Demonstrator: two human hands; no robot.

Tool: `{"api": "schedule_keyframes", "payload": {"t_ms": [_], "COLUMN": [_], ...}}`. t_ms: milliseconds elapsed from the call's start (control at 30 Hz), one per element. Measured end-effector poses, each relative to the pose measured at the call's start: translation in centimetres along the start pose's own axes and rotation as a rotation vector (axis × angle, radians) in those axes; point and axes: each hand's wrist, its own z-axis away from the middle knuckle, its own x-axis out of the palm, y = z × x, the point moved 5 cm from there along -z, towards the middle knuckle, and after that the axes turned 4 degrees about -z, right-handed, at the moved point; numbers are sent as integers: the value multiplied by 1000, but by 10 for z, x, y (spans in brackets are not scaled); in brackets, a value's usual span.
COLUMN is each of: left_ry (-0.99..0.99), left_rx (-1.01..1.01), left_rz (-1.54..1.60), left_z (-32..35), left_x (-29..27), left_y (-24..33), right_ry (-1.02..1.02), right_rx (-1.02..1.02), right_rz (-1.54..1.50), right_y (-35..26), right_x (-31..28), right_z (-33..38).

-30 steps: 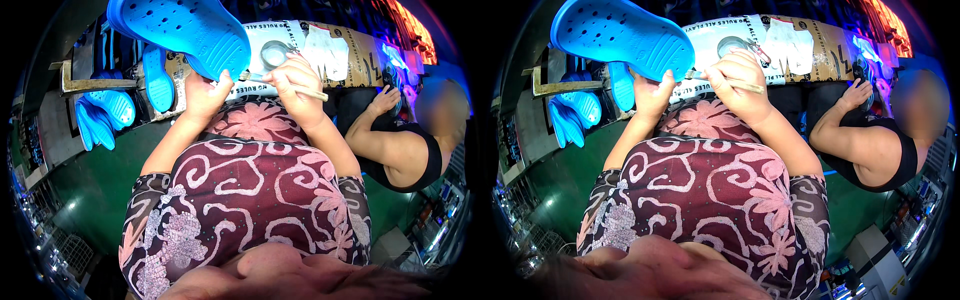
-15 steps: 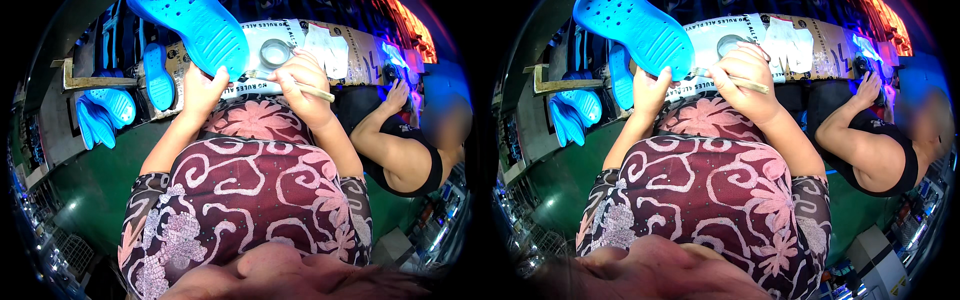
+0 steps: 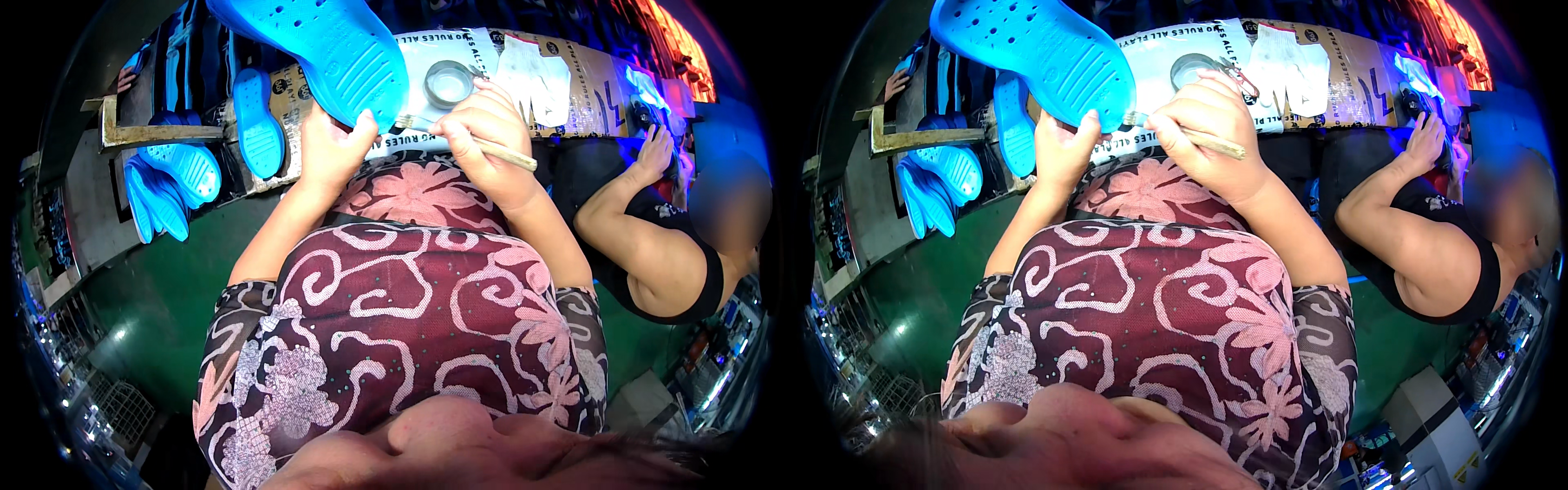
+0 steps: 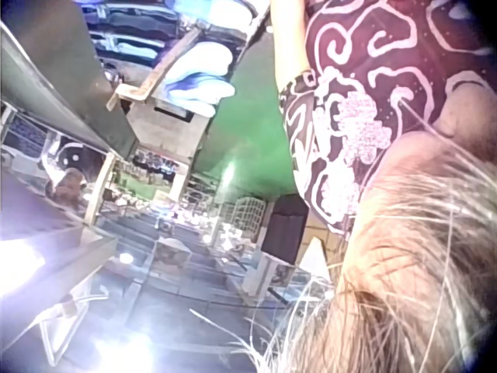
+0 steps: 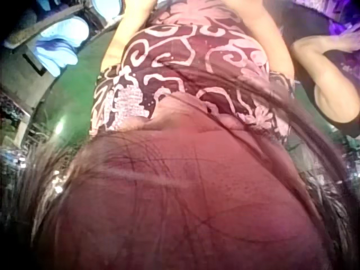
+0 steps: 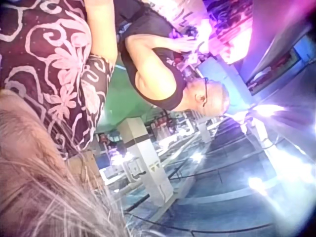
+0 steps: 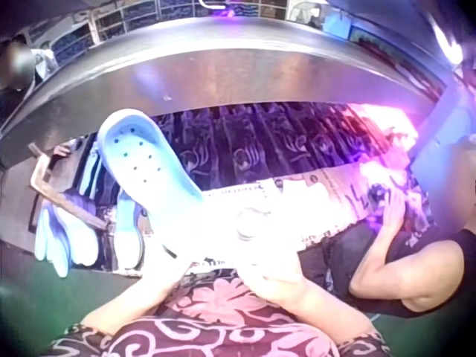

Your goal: The person takes shoe soles, coats their surfaces with liquid using a brush, and places the soles onto an upper conveyor.

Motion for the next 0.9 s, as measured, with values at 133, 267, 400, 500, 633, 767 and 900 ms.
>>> {"api": "schedule_keyframes", "payload": {"t_ms": [133,267,400,500,633,767,900], "left_ry": [-4,56,86,80,82,69,76], "left_rx": [103,127,93,138,263,264,365], "left_rz": [-48,-24,37,-45,-83,-35,-103], "left_z": [-2,0,0,0,1,4,4], "left_x": [-3,-5,-6,-9,-6,-4,-2], "left_y": [0,4,-1,-5,0,1,9], "right_ry": [-42,-48,-18,22,126,117,85], "right_rx": [-50,-49,-39,-10,42,17,100], "right_rz": [48,91,80,6,-125,-116,-148], "right_y": [0,-3,-2,5,6,1,5], "right_x": [7,3,-2,-7,-11,-11,-8], "right_z": [3,5,8,12,12,11,13]}}
